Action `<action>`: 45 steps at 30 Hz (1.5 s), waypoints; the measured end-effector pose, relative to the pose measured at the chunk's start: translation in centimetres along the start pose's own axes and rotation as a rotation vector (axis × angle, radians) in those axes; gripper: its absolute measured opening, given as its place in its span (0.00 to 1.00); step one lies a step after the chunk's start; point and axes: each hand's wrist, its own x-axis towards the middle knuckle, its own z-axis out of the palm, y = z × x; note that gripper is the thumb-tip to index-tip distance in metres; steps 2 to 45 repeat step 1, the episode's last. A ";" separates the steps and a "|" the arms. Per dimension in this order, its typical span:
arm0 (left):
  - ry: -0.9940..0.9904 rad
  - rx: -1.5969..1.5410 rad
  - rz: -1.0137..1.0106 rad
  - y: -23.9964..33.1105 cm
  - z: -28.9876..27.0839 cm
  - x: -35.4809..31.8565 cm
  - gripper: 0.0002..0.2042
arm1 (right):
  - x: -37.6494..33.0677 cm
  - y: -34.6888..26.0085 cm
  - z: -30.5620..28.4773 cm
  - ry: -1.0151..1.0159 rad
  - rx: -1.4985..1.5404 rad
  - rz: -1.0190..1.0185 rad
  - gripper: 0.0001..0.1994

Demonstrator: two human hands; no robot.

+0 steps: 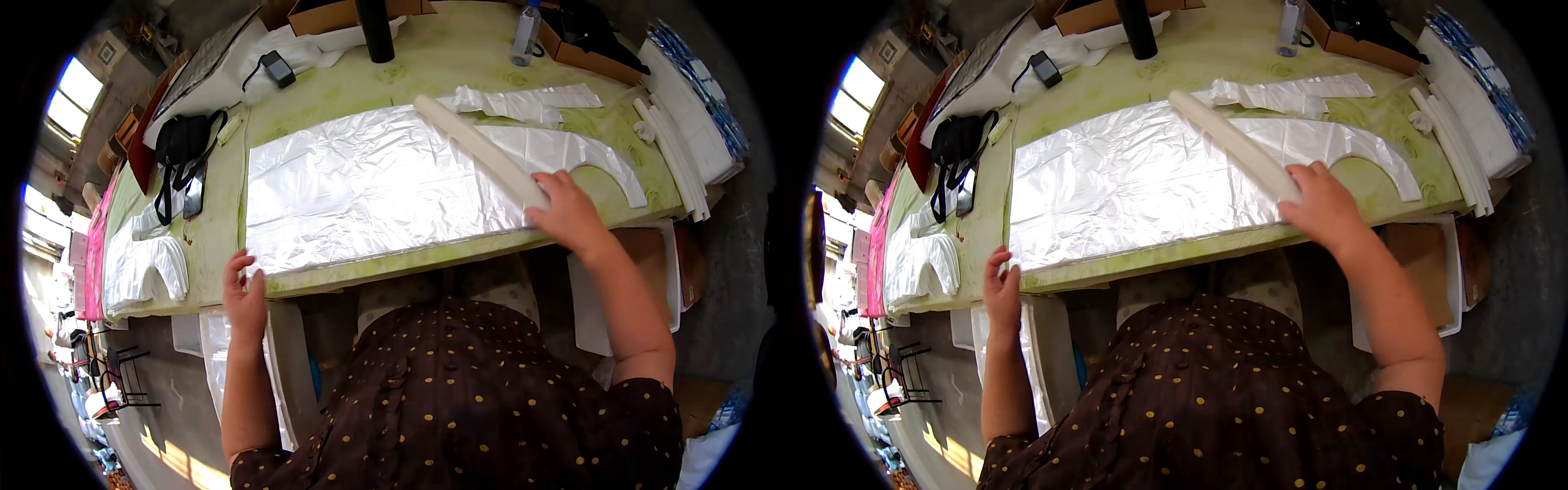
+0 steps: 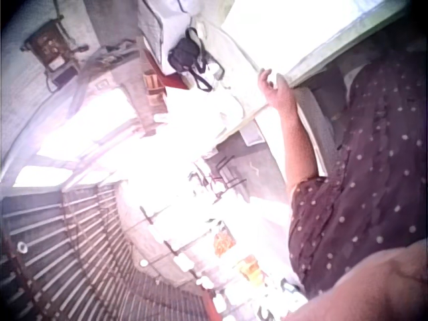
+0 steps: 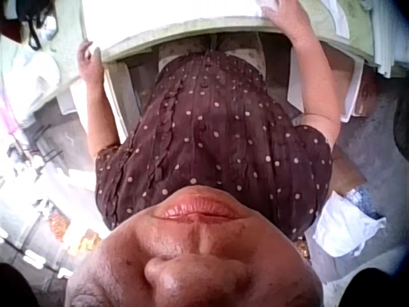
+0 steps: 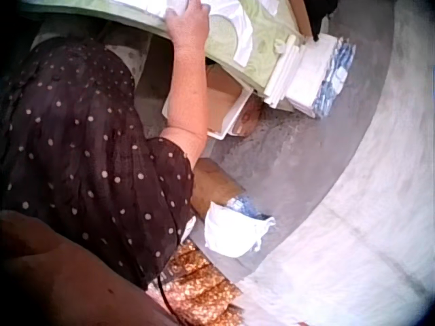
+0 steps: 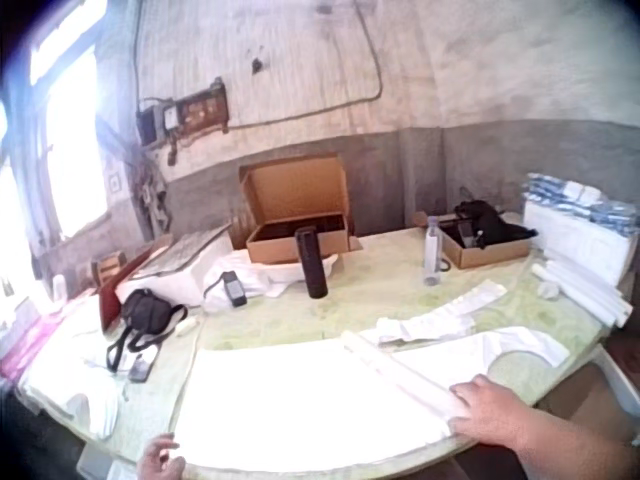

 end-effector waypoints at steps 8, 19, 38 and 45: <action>-0.002 -0.001 0.004 0.1 0.2 0.2 0.14 | -0.8 -1.0 0.2 -0.041 0.058 0.033 0.34; -0.002 -0.001 0.004 0.1 0.2 0.2 0.14 | -0.8 -1.0 0.2 -0.041 0.058 0.033 0.34; -0.002 -0.001 0.004 0.1 0.2 0.2 0.14 | -0.8 -1.0 0.2 -0.041 0.058 0.033 0.34; -0.002 -0.001 0.004 0.1 0.2 0.2 0.14 | -0.8 -1.0 0.2 -0.041 0.058 0.033 0.34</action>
